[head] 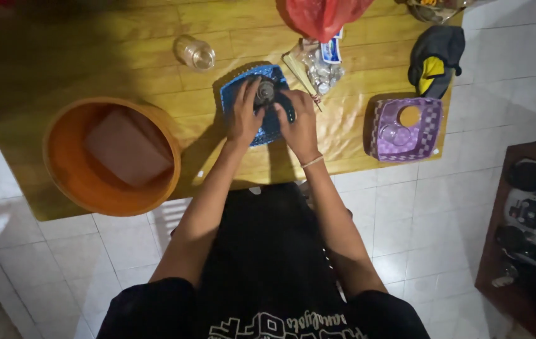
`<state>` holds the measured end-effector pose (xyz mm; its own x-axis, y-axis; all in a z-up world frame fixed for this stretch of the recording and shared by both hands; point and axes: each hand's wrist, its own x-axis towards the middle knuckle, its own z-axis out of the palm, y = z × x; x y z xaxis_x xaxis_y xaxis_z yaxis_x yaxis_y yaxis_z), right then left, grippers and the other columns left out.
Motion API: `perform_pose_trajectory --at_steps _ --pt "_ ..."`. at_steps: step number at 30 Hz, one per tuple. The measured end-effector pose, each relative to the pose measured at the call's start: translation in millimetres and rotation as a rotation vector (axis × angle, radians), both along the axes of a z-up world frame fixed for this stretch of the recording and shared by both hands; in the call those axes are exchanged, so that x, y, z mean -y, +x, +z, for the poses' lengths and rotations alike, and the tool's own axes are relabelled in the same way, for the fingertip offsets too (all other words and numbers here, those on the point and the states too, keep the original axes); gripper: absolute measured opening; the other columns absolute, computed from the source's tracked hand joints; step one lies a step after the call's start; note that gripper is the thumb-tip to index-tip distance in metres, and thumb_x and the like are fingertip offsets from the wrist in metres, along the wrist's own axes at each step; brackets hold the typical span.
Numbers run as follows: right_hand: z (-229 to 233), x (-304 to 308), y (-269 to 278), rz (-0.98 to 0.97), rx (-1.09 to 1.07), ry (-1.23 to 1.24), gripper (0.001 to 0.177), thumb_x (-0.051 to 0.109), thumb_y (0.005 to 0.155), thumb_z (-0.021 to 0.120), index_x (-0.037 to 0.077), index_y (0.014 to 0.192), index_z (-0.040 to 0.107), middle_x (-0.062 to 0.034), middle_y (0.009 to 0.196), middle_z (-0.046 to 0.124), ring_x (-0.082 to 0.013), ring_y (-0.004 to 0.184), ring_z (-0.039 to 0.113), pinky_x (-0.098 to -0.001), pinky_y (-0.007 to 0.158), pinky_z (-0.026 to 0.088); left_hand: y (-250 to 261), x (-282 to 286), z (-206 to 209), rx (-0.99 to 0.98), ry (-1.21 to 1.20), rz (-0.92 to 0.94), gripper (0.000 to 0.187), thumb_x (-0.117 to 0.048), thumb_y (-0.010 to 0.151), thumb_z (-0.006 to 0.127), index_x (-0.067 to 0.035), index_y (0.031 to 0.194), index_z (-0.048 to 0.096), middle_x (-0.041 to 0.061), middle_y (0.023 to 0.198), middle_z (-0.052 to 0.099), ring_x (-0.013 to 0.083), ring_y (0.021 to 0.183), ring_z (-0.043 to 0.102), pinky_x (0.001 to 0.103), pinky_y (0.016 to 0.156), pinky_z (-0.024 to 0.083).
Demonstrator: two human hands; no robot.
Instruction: The person wets a pink cloth in an orange bucket, then wipes the inside and outside of a blue plastic basket. They place small items into the basket, wring out the cloth, and wipe the table surface.
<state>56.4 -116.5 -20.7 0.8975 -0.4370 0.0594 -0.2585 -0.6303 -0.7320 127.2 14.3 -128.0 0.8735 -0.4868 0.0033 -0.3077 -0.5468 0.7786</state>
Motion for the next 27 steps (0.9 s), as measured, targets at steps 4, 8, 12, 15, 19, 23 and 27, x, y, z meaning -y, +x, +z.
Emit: perform_pose_trajectory --at_steps 4,8,12,15,19,23,27 --pt "-22 22 -17 -0.174 0.098 0.017 0.025 0.006 0.094 0.071 0.01 0.119 0.069 -0.0145 0.111 0.06 -0.0393 0.112 0.062 -0.045 0.099 0.051 10 9 -11 0.078 -0.141 -0.007 0.079 -0.001 0.079 0.085 -0.015 0.149 0.052 0.018 0.142 0.054 0.0392 0.13 0.058 0.047 0.109 0.051" --pt "-58 48 -32 -0.326 -0.036 -0.056 0.03 0.004 0.089 0.072 0.011 0.118 0.066 -0.0164 0.108 0.059 -0.0412 0.106 0.064 -0.0462 0.091 0.055 12 14 -2 0.108 -0.081 -0.038 0.083 -0.005 0.079 0.085 -0.015 0.153 0.048 0.018 0.145 0.052 0.0374 0.132 0.056 0.046 0.11 0.049" --pt "-87 61 -34 -0.347 -0.276 -0.152 0.047 0.01 0.082 0.08 0.009 0.124 0.058 -0.0234 0.119 0.058 -0.0477 0.112 0.062 -0.0559 0.097 0.055 11 13 12 0.059 -0.018 -0.03 0.095 -0.013 0.078 0.084 -0.017 0.16 0.036 0.02 0.146 0.052 0.0393 0.132 0.057 0.05 0.107 0.052" --pt "-75 59 -34 -0.298 -0.274 -0.198 0.045 0.011 0.088 0.074 0.015 0.127 0.053 -0.0173 0.107 0.059 -0.0445 0.101 0.064 -0.0527 0.089 0.056 1 9 10 0.182 -0.009 0.004 0.096 -0.015 0.072 0.086 -0.014 0.157 0.041 0.016 0.148 0.051 0.0341 0.135 0.056 0.047 0.107 0.052" --pt "-89 66 -37 -0.275 -0.23 -0.22 0.036 0.004 0.09 0.066 0.012 0.124 0.058 -0.0169 0.096 0.063 -0.0421 0.09 0.066 -0.052 0.083 0.057 -20 -11 32 0.104 -0.089 0.07 0.083 -0.005 0.081 0.074 -0.012 0.157 0.041 0.018 0.144 0.054 0.0384 0.132 0.057 0.05 0.104 0.053" --pt "-68 57 -50 -0.246 -0.023 -0.058 0.019 -0.003 0.091 0.066 0.006 0.107 0.068 -0.0174 0.093 0.065 -0.0395 0.088 0.068 -0.0392 0.072 0.058 -40 -42 28 0.251 -0.07 0.167 0.063 -0.005 0.08 0.073 -0.008 0.141 0.057 0.018 0.14 0.053 0.0399 0.134 0.051 0.049 0.108 0.048" --pt "6 28 -64 -0.274 0.182 0.097 0.014 -0.002 0.1 0.063 0.001 0.111 0.07 -0.0175 0.102 0.069 -0.0338 0.088 0.073 -0.0339 0.071 0.059 -49 -61 61 0.05 -0.155 0.324 0.062 0.003 0.082 0.067 -0.01 0.142 0.057 0.02 0.136 0.053 0.043 0.122 0.059 0.041 0.093 0.06"
